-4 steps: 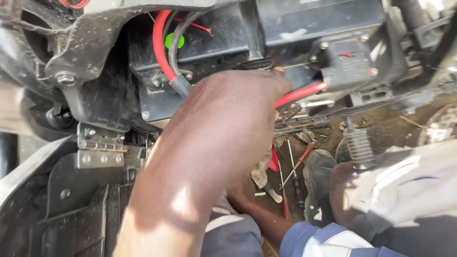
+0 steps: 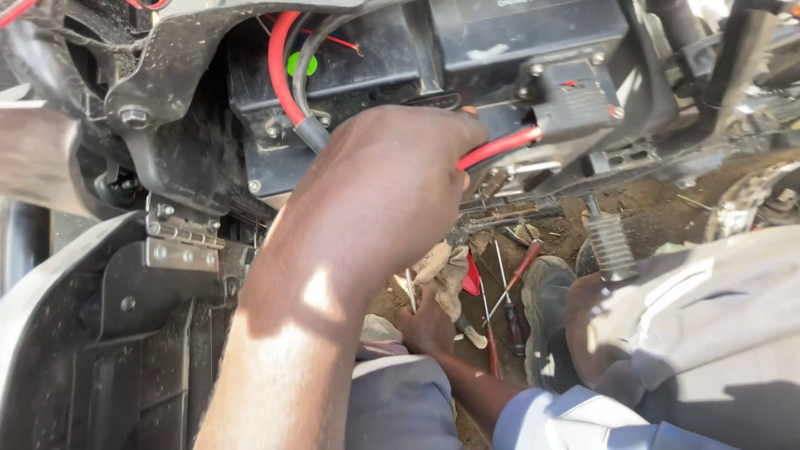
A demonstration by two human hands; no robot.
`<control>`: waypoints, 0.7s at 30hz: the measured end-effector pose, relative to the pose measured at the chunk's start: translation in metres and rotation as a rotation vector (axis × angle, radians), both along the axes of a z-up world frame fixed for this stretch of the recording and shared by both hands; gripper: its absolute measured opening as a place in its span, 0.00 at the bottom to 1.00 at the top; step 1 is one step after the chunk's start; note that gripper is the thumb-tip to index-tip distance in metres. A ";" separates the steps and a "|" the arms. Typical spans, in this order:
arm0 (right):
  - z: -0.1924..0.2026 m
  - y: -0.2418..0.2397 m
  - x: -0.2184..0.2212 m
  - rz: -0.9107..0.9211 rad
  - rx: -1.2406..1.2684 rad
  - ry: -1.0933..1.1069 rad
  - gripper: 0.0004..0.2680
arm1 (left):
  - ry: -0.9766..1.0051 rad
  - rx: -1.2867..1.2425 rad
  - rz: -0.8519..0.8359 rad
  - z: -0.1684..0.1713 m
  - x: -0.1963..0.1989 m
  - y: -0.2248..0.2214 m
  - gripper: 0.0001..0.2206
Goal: Working on motorcycle battery connections, including unplugging and plugging in connectors and using a screwdriver.
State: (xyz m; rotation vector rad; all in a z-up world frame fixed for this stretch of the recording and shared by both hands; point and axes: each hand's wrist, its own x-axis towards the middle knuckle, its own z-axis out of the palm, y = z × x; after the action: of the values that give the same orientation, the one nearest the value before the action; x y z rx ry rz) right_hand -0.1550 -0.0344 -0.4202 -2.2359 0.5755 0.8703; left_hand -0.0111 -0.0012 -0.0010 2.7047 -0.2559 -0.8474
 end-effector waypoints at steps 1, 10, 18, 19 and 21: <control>0.006 -0.007 0.000 0.010 -0.007 0.044 0.09 | 0.022 0.014 0.037 0.003 -0.002 -0.002 0.18; -0.085 -0.117 -0.023 -0.349 -0.186 0.217 0.16 | -0.305 -0.161 -0.140 -0.036 -0.001 0.011 0.08; -0.001 -0.075 0.036 -0.032 -0.363 -0.145 0.13 | -0.306 -0.152 -0.129 -0.041 0.002 0.013 0.11; -0.010 -0.067 0.042 0.031 -0.279 -0.239 0.18 | -0.350 -0.195 -0.141 -0.044 0.001 0.014 0.16; -0.059 -0.065 0.045 0.152 -0.231 -0.177 0.16 | -0.345 -0.185 -0.139 -0.045 0.001 0.015 0.16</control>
State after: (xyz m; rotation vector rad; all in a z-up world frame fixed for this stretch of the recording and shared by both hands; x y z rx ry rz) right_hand -0.1105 -0.0991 -0.4790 -2.5623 0.4463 0.6988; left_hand -0.0100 0.0140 -0.0457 2.6641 -0.5728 -0.3623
